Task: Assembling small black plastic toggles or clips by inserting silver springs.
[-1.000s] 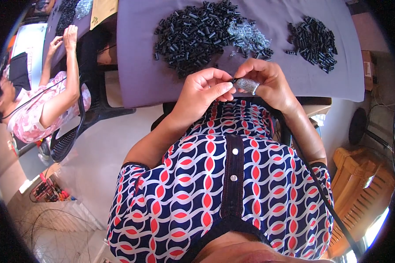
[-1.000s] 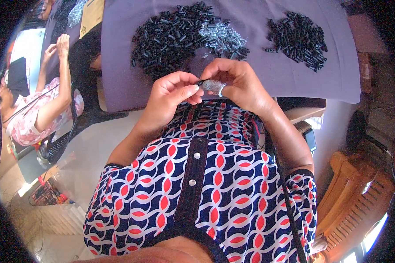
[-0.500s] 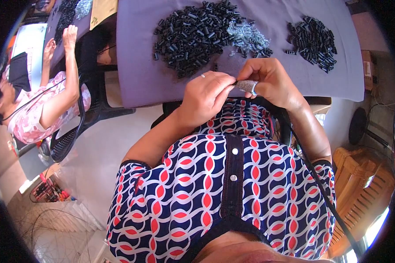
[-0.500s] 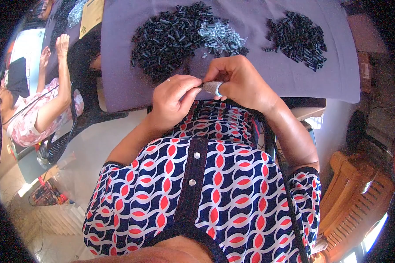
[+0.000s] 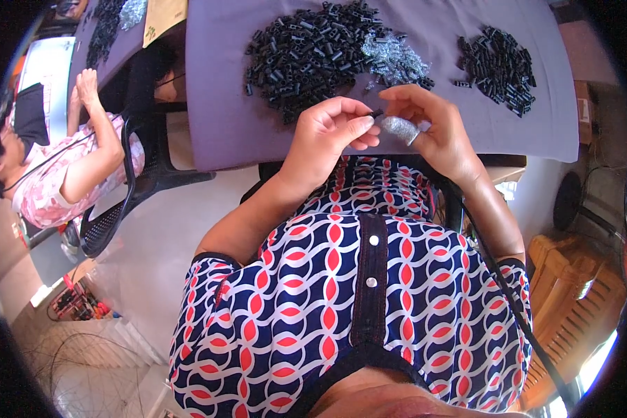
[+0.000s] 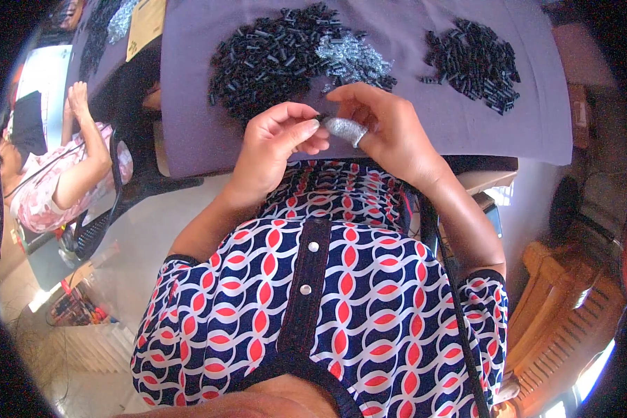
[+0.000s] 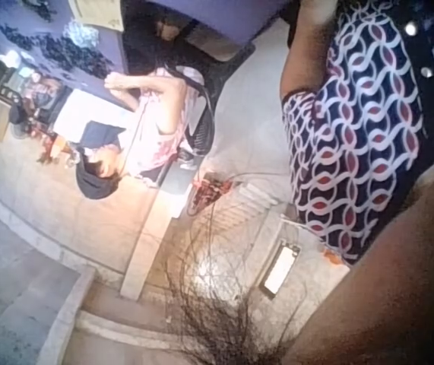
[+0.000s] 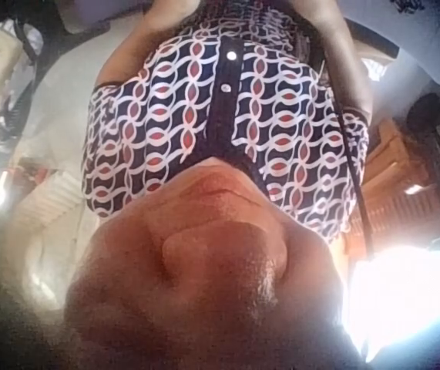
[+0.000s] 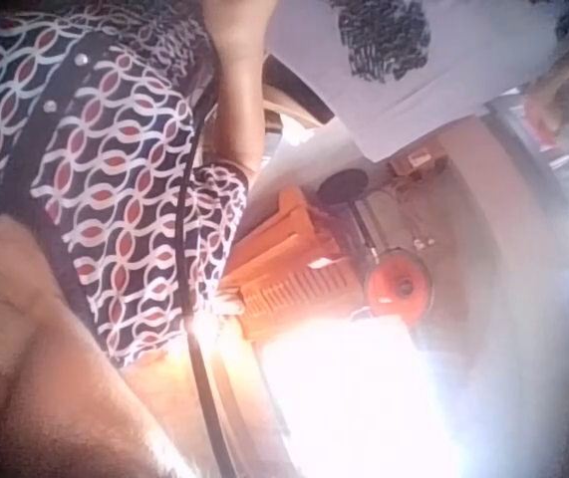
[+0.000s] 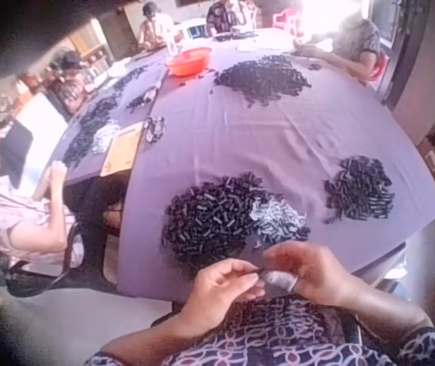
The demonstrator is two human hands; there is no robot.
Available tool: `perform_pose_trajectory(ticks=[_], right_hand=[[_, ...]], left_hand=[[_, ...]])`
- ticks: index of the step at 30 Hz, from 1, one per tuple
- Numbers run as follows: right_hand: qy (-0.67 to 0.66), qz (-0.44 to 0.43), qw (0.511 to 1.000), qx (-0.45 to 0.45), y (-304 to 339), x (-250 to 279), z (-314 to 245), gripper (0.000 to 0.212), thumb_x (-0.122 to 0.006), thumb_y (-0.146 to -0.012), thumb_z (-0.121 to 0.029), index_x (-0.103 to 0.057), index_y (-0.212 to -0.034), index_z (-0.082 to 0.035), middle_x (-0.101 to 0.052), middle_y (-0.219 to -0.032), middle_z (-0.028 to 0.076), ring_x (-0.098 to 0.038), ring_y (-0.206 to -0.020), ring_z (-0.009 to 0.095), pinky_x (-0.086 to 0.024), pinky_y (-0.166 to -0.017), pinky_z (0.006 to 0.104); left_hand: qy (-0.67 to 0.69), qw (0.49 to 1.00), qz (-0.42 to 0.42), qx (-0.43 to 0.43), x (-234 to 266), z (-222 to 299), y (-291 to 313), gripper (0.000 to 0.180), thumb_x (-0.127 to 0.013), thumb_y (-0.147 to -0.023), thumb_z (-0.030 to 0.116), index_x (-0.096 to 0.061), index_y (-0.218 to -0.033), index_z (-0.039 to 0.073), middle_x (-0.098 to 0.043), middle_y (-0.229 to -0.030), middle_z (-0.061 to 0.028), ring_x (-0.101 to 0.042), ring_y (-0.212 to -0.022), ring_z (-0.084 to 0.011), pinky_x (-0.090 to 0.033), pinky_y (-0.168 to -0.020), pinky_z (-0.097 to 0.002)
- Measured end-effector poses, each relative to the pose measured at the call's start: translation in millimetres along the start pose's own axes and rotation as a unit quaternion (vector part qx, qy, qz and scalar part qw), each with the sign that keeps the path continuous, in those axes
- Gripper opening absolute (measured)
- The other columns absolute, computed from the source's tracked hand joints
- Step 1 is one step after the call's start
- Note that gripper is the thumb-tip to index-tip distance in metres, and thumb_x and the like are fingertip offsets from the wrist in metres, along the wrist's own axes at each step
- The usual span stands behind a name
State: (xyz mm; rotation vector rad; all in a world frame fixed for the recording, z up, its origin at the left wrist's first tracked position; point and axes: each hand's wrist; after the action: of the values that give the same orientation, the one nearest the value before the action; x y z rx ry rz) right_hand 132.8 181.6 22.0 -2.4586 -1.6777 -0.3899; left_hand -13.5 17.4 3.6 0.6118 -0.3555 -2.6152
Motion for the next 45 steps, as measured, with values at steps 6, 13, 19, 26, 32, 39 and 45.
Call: perform_pose_trajectory(ticks=[6,13,19,26,32,39,45], right_hand=[[0.281,0.024,0.949,0.140,-2,-1,-12,0.067,-0.073,-0.061,0.003,-0.061,-0.126,-0.002,-0.062,-0.118,0.016,-0.065,-0.102,0.037,-0.056,-0.085,0.0411],[0.315,0.019,0.933,0.175,-7,-10,-2,0.057,-0.075,-0.058,-0.005,-0.061,-0.113,-0.002,-0.062,-0.103,0.013,-0.063,-0.096,0.035,-0.055,-0.079,0.0422],[0.271,0.025,0.944,0.185,-5,-11,9,0.046,-0.075,-0.062,-0.010,-0.062,-0.105,-0.003,-0.061,-0.096,0.013,-0.063,-0.091,0.035,-0.055,-0.076,0.0429],[0.211,-0.007,0.962,0.173,-5,-10,11,0.043,-0.077,-0.067,-0.016,-0.063,-0.106,-0.004,-0.062,-0.092,0.012,-0.065,-0.086,0.035,-0.055,-0.072,0.0434],[0.231,-0.002,0.949,0.213,-6,-12,19,0.043,-0.076,-0.069,-0.020,-0.063,-0.106,-0.002,-0.062,-0.091,0.013,-0.065,-0.084,0.035,-0.055,-0.070,0.0433],[0.291,-0.019,0.929,0.229,-5,-13,27,0.041,-0.076,-0.072,-0.025,-0.061,-0.102,-0.001,-0.060,-0.088,0.013,-0.064,-0.079,0.035,-0.053,-0.067,0.0427],[0.307,0.006,0.920,0.245,-3,-9,20,0.046,-0.077,-0.072,-0.024,-0.064,-0.109,-0.001,-0.063,-0.094,0.012,-0.064,-0.084,0.032,-0.054,-0.074,0.0421]], left_hand=[[0.107,0.993,0.051,0.030,-12,1,0,0.014,-0.066,-0.095,0.007,-0.067,-0.108,0.001,-0.073,-0.104,-0.0108,-0.070,-0.092,-0.0159,-0.056,-0.081,-0.0271],[0.172,0.985,-0.003,0.026,-15,-12,-3,0.013,-0.067,-0.093,0.003,-0.067,-0.105,0.000,-0.071,-0.100,-0.0059,-0.068,-0.090,-0.0124,-0.054,-0.083,-0.0266],[0.161,0.986,-0.014,0.044,-19,-8,-1,0.014,-0.064,-0.097,0.009,-0.068,-0.106,0.000,-0.071,-0.100,-0.0057,-0.067,-0.092,-0.0129,-0.055,-0.085,-0.0294],[0.181,0.976,-0.053,0.113,-17,-1,2,0.022,-0.061,-0.099,0.014,-0.069,-0.111,-0.002,-0.071,-0.107,-0.0093,-0.068,-0.096,-0.0162,-0.055,-0.088,-0.0332],[0.226,0.965,-0.051,0.123,-15,-16,-3,0.021,-0.061,-0.099,0.013,-0.069,-0.111,-0.002,-0.071,-0.105,-0.0091,-0.067,-0.097,-0.0164,-0.053,-0.088,-0.0323],[0.254,0.960,-0.031,0.110,-20,-24,-3,0.017,-0.060,-0.099,0.014,-0.068,-0.105,0.000,-0.070,-0.099,-0.0068,-0.066,-0.091,-0.0155,-0.052,-0.087,-0.0319],[-0.145,0.988,-0.020,-0.041,-15,-9,11,0.020,-0.061,-0.099,0.010,-0.068,-0.113,-0.002,-0.069,-0.109,-0.0119,-0.067,-0.102,-0.0198,-0.055,-0.088,-0.0335]])
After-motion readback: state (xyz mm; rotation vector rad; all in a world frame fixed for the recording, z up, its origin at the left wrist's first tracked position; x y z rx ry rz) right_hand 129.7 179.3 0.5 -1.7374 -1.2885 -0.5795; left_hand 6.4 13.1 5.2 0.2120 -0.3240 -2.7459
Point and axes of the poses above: each hand's wrist, its own y-axis away from the middle knuckle, its own x-axis out of the back of the hand, z = x × y
